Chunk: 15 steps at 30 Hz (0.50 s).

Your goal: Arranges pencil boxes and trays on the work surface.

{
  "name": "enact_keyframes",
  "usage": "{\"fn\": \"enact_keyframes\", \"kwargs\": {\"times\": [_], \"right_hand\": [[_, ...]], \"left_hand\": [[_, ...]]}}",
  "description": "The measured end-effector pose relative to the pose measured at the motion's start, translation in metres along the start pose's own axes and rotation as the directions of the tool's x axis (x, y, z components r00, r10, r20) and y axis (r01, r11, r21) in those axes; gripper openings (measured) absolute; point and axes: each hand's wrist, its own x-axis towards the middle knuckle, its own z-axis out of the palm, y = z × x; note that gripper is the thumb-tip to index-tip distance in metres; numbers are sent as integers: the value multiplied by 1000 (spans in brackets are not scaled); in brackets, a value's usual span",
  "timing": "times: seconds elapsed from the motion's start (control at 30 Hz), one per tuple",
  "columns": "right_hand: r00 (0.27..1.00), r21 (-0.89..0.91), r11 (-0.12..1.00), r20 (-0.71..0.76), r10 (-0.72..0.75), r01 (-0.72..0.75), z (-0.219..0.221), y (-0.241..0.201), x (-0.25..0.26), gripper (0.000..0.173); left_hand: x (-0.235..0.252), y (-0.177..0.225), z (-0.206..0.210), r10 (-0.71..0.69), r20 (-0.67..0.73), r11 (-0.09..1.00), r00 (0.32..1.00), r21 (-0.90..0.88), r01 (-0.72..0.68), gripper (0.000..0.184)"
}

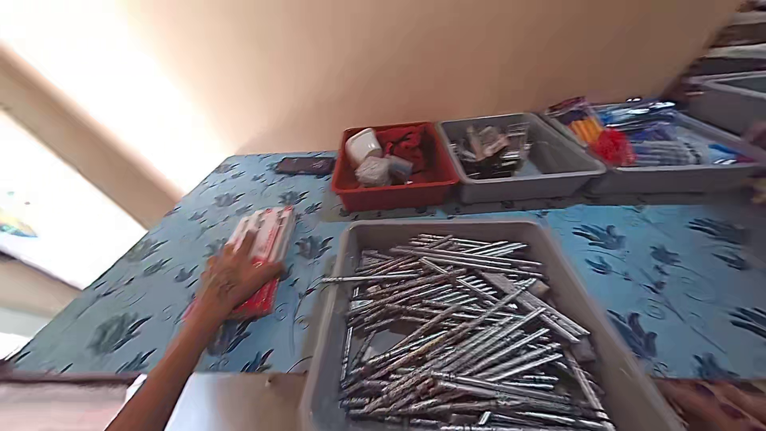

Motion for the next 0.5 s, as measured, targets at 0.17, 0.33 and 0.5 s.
{"fn": "enact_keyframes", "kwargs": {"times": [0.17,0.33,0.5], "right_hand": [[997,-98,993,-50,65,-70,-1,51,113,33],[967,-331,937,255,-29,115,46,107,238,51],[827,-353,935,537,168,40,82,148,287,64]], "left_hand": [[4,-3,-1,17,29,1000,999,-21,-16,100],[-2,5,-7,-33,56,999,998,-14,33,99],[2,4,-7,-44,76,999,996,3,44,100]]}}
